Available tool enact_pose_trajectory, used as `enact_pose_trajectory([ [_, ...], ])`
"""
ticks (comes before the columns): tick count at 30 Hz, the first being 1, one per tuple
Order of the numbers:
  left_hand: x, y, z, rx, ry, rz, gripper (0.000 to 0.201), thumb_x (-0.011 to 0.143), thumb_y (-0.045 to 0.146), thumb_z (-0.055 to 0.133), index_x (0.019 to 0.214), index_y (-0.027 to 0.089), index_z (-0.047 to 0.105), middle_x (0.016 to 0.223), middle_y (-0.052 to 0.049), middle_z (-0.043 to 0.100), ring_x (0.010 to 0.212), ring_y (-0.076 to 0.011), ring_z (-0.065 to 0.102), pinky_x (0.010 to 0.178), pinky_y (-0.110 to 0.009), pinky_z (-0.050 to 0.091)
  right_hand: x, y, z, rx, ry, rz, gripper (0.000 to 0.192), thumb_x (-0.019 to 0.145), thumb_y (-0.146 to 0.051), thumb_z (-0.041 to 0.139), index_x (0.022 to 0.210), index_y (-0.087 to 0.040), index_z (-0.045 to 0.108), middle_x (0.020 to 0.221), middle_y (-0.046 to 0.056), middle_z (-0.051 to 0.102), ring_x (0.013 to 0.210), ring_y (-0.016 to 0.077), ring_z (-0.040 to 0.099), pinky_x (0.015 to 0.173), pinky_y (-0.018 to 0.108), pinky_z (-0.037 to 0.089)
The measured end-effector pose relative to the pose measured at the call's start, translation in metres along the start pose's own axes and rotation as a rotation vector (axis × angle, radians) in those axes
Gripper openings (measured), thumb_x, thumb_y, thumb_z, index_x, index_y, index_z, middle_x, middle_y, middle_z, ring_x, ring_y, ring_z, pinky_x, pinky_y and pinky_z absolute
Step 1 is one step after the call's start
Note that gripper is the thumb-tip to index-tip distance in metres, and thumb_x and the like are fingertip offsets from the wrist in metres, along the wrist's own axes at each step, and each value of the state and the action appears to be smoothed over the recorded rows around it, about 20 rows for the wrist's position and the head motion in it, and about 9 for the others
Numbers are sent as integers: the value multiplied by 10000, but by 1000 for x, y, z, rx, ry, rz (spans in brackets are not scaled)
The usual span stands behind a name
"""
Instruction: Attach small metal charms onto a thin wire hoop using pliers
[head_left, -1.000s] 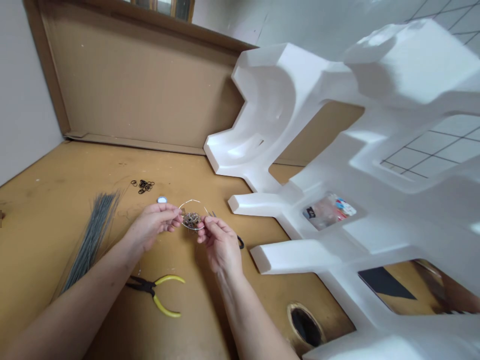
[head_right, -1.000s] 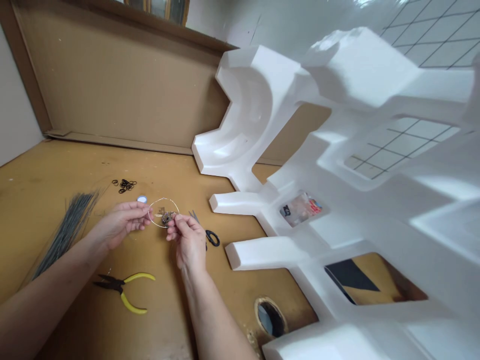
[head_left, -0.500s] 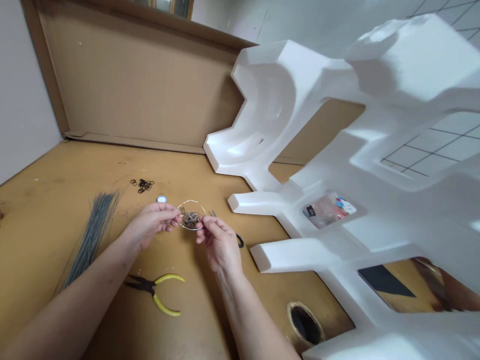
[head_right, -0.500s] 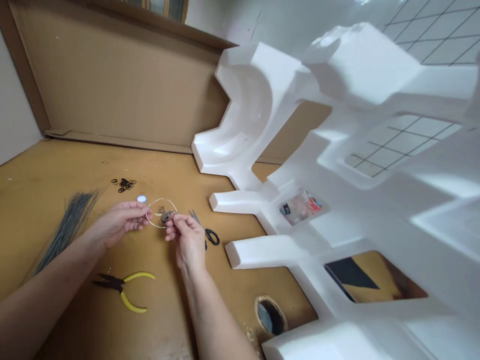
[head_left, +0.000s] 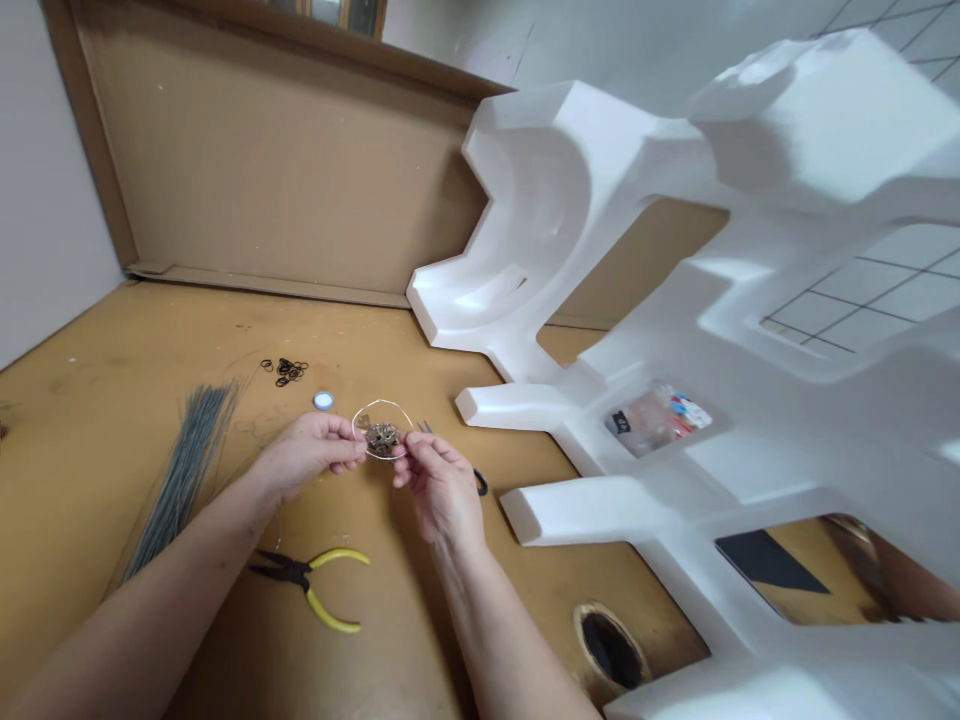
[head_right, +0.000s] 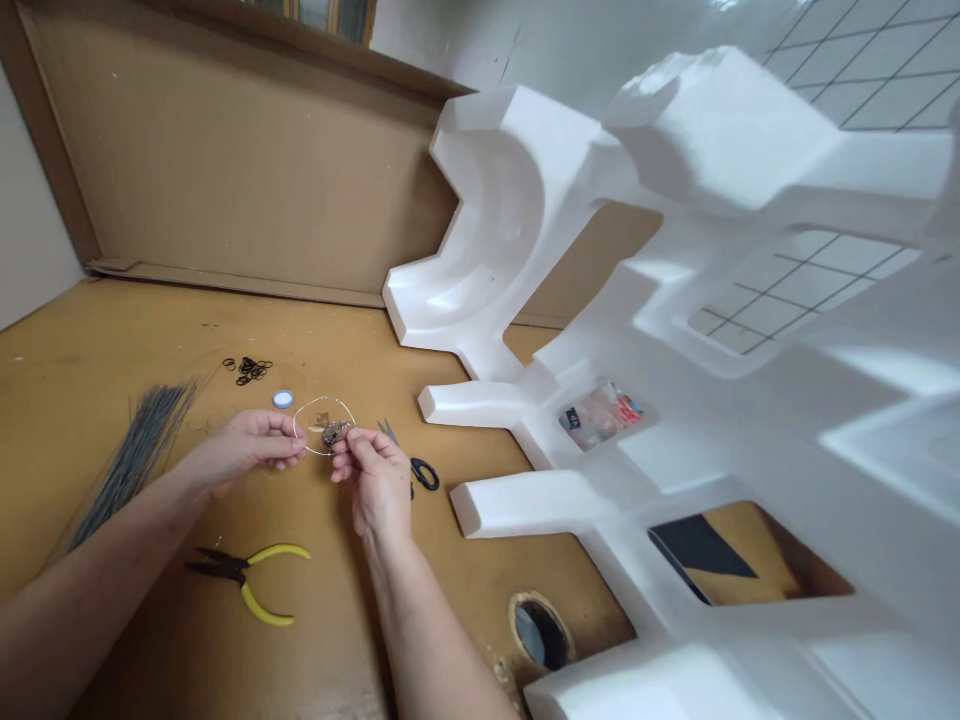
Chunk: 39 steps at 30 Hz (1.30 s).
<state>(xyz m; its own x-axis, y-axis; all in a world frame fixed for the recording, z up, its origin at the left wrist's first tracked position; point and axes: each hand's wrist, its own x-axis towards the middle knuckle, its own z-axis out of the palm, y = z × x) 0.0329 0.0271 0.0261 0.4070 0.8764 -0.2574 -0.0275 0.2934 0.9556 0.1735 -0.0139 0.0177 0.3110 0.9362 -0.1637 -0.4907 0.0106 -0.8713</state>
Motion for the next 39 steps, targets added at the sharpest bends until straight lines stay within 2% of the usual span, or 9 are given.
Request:
enact_pose_trajectory([
  [14,-2,11,-7,-35,62,18,91,588,152,632,535,128,561,502,1,575,464,-66,481,508,-202,363,-1,0,0,-82,-5,-93,100,580,-210,661,566,-128,604,463,-18,570,349,54,446,308,164,359],
  [28,-2,10,-10,-139,-15,-42,131,595,188,643,537,116,551,537,-12,571,463,-59,481,477,-192,352,-2,1,1,-114,-65,-40,87,571,-200,656,565,-130,605,450,-22,561,331,52,420,280,163,342],
  [39,2,5,-10,-210,32,-64,124,594,178,640,597,125,528,526,-7,569,464,-70,498,465,-191,364,-3,2,2,-93,-78,21,69,559,-179,656,568,-122,620,461,-1,590,345,63,461,297,163,375],
])
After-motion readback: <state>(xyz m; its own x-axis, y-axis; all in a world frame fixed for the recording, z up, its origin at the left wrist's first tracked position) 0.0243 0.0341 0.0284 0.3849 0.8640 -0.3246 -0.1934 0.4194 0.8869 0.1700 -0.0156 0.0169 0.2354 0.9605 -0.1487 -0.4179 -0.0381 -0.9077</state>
